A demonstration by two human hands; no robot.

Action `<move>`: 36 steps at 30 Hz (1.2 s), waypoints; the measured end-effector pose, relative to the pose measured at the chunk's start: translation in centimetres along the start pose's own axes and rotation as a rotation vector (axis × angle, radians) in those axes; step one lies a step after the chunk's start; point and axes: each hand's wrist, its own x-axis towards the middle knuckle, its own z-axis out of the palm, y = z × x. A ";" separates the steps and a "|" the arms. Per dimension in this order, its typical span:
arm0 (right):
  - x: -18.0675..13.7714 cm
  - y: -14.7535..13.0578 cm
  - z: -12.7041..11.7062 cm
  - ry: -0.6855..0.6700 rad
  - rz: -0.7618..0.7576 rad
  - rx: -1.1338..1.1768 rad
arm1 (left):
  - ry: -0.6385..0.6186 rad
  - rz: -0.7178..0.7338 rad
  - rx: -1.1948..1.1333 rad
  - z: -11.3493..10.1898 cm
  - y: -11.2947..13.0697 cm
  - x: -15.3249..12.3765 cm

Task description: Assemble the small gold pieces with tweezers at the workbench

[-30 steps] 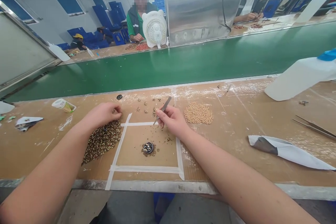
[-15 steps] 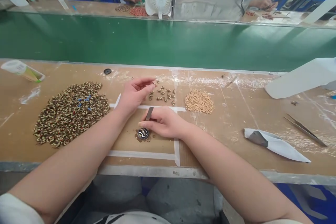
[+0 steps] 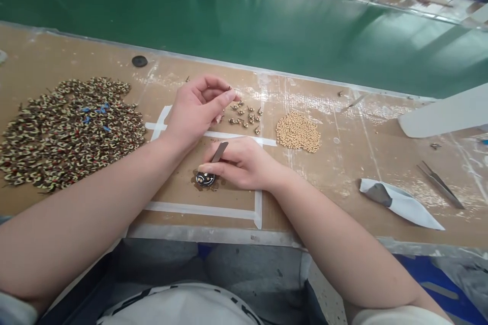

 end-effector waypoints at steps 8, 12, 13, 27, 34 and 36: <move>0.0 -0.2 -0.1 -0.010 0.004 -0.009 | 0.006 0.012 0.027 0.2 0.0 -0.1; 0.2 -0.3 -0.1 -0.021 0.002 -0.024 | 0.011 0.006 0.022 0.1 0.0 -0.1; 0.3 -0.3 -0.1 -0.023 0.003 -0.023 | 0.009 0.006 0.025 0.1 0.0 -0.1; 0.2 -0.4 -0.2 -0.007 0.072 0.045 | 0.041 0.038 0.017 0.2 -0.6 0.2; 0.1 -0.4 -0.1 -0.017 0.068 0.058 | 0.013 0.055 0.008 0.0 -0.8 0.3; 0.1 -0.4 -0.1 -0.019 0.074 0.053 | 0.015 0.056 0.023 0.0 -0.8 0.2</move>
